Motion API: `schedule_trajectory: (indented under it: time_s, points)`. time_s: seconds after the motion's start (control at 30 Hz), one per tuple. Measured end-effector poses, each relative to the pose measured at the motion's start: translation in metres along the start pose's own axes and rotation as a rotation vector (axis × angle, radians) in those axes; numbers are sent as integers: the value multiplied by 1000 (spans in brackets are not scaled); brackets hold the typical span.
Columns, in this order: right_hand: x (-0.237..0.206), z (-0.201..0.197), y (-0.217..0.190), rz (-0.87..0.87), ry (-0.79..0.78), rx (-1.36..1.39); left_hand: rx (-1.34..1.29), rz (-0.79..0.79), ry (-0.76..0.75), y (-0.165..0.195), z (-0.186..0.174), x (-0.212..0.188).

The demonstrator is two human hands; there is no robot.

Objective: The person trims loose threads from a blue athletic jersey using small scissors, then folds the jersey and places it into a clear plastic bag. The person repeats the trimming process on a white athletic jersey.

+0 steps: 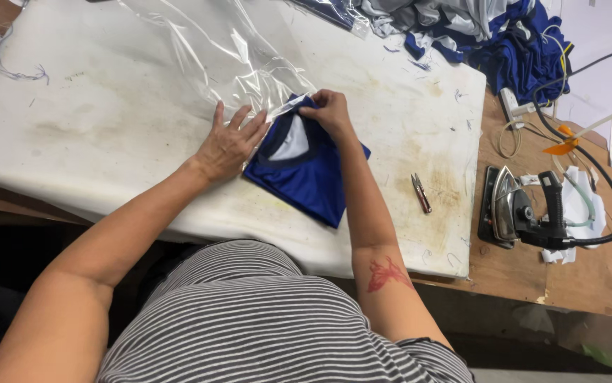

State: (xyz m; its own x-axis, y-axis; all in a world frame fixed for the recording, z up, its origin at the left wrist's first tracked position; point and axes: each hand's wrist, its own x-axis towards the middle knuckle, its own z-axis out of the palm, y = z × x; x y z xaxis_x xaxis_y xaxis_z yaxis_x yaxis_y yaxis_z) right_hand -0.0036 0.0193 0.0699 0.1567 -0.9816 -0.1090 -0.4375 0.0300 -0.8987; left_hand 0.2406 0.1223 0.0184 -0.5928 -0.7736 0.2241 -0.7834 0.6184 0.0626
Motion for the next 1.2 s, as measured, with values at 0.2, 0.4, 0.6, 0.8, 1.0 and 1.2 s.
schedule_trajectory:
  time_s: [0.2,0.4,0.6,0.8,1.0,1.2]
  points:
    - [29,40,-25,29,470,-220,-81,-85,76,-4,0,-23]
    - [7,26,-37,-347,218,-723,-143,-215,204,9,4,-27]
    - [-82,-10,25,-673,-248,-926,-184,-391,245,20,9,-35]
    - [-76,25,59,-635,-294,-898,-260,-380,287,22,17,-42]
    - [-29,95,19,-633,-385,-900,-271,-430,354,13,9,-51]
    - [12,155,-24,-773,-452,-860,-331,-598,351,3,-17,-77]
